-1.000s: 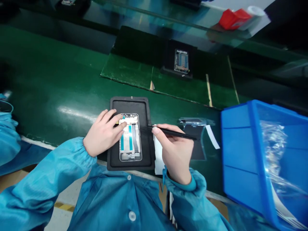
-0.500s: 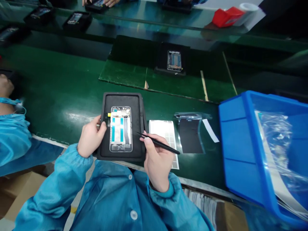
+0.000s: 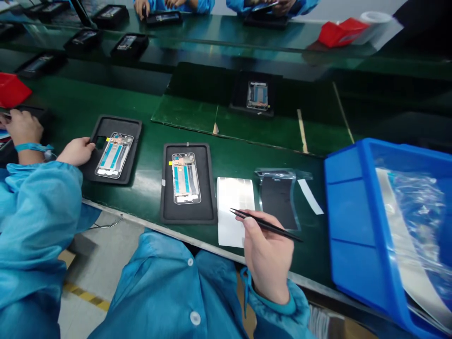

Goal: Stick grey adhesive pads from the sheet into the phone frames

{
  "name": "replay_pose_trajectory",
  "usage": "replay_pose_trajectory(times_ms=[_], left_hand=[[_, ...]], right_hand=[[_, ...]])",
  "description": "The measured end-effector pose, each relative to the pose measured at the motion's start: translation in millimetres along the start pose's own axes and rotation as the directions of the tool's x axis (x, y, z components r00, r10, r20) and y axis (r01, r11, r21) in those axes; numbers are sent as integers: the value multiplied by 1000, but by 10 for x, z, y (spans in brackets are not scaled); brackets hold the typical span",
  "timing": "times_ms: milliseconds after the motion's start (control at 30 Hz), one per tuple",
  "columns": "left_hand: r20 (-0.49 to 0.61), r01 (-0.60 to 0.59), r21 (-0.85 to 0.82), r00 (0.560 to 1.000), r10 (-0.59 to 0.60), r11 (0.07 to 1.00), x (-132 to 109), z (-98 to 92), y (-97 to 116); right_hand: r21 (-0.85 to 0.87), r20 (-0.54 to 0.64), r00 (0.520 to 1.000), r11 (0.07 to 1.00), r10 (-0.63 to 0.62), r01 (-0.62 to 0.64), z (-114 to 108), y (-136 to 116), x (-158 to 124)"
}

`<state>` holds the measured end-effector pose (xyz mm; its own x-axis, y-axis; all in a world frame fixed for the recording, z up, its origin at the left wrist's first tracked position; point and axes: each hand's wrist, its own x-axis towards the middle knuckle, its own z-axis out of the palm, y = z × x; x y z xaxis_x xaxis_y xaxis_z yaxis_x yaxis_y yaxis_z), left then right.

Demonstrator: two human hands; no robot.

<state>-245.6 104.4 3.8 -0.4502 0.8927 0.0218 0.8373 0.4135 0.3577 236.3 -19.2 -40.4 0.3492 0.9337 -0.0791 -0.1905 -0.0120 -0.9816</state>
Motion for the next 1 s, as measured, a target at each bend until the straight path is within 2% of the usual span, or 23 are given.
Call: replay_pose_trajectory(times_ms=[100, 133, 167, 267, 333, 400, 467, 533, 633, 700, 767, 833, 1000], left_hand=[[-194, -46, 58, 979, 57, 997, -80, 113, 295], [-256, -110, 75, 959, 125, 991, -151, 152, 456], [-267, -217, 91, 935, 234, 972, -244, 196, 643], [-164, -514, 49, 841, 515, 856, -623, 386, 1304], [-55, -667, -32, 745, 665, 745, -917, 572, 1761], [63, -766, -152, 623, 780, 625, -1194, 798, 2186], [123, -795, -255, 539, 833, 551, -1414, 1046, 2578], [142, -783, -302, 528, 837, 544, -1567, 1295, 2944], [215, -736, -316, 559, 801, 598, -1685, 1611, 3406], [274, -694, -308, 590, 760, 650, -1705, 1756, 3602], [284, -656, -305, 629, 724, 690, -1695, 1847, 3684], [259, -644, -332, 641, 723, 690, -1668, 1898, 3676], [198, -705, -416, 546, 814, 575, -1615, 1950, 3548]], right_hand=[[-13, -9, 1000, 1000, 14, -14, -148, 45, 18], [-17, -21, 1000, 1000, 12, -12, -202, 62, 28], [-19, -40, 999, 1000, 6, -7, -259, 77, 41], [-37, -108, 994, 999, -22, 18, -430, 105, 107], [-91, -147, 987, 994, -70, 57, -533, 104, 181], [-169, -176, 975, 980, -139, 109, -622, 88, 291], [-222, -180, 965, 963, -192, 150, -702, 69, 434], [-237, -192, 953, 953, -234, 187, -773, 54, 593], [-240, -217, 939, 947, -268, 215, -854, 44, 803], [-240, -207, 939, 945, -275, 223, -880, 40, 906], [-241, -189, 940, 942, -283, 235, -885, 34, 988], [-236, -171, 941, 939, -293, 250, -868, 25, 1066], [-185, -76, 950, 940, -304, 286, -771, 7, 1254]])
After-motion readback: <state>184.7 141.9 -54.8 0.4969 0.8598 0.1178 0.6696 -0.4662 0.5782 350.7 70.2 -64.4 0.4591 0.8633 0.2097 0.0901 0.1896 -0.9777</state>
